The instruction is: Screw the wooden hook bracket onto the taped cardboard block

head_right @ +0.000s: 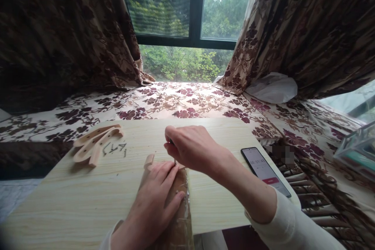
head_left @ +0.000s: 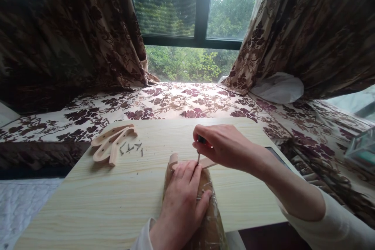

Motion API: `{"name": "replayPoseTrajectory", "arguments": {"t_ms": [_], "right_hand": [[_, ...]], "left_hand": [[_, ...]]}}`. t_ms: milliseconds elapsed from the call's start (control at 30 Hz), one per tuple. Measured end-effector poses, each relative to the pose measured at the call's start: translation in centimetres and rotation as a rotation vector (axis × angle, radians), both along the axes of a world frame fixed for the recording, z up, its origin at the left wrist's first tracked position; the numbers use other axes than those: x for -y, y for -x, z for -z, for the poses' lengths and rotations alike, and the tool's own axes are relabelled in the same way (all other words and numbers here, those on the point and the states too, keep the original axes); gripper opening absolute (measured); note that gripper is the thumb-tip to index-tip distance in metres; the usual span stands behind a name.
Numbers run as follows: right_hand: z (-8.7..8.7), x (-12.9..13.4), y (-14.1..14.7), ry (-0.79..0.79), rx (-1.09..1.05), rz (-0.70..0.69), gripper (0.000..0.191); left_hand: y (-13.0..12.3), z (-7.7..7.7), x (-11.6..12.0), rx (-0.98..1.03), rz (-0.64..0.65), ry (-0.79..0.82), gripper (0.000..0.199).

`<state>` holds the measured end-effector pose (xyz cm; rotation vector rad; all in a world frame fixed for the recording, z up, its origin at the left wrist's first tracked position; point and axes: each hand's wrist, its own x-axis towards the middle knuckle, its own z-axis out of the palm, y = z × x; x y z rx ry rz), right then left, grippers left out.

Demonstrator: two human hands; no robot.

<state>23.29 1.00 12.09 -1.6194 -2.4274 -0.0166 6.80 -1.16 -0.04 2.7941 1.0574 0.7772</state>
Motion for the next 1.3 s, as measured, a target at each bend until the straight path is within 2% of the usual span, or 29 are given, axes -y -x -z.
{"name": "replayPoseTrajectory", "arguments": {"t_ms": [67, 267, 467, 667, 867, 1067, 1300], "right_hand": [[0.1, 0.0, 0.1, -0.007, 0.004, -0.009, 0.011], [0.2, -0.3, 0.2, -0.011, 0.023, 0.094, 0.015], [-0.2, -0.2, 0.3, 0.031, -0.011, -0.031, 0.008], [0.3, -0.5, 0.2, -0.018, 0.006, 0.086, 0.012], [-0.4, -0.3, 0.3, 0.012, -0.011, -0.049, 0.009], [0.4, -0.7, 0.3, -0.003, -0.007, 0.096, 0.014], [0.1, -0.8, 0.5, -0.023, 0.028, -0.010, 0.015]], "left_hand": [[0.0, -0.1, 0.0, -0.001, 0.001, -0.003, 0.049], [0.2, 0.2, -0.3, 0.014, 0.007, -0.096, 0.051], [0.5, 0.7, -0.9, -0.003, 0.018, -0.254, 0.054], [0.5, 0.8, -0.9, -0.027, 0.006, -0.310, 0.054], [0.4, 0.5, -0.9, -0.051, 0.018, -0.369, 0.052], [0.6, 0.2, -1.1, -0.051, 0.016, -0.378, 0.052], [0.6, 0.7, -1.2, -0.056, 0.020, -0.398, 0.054]]}}
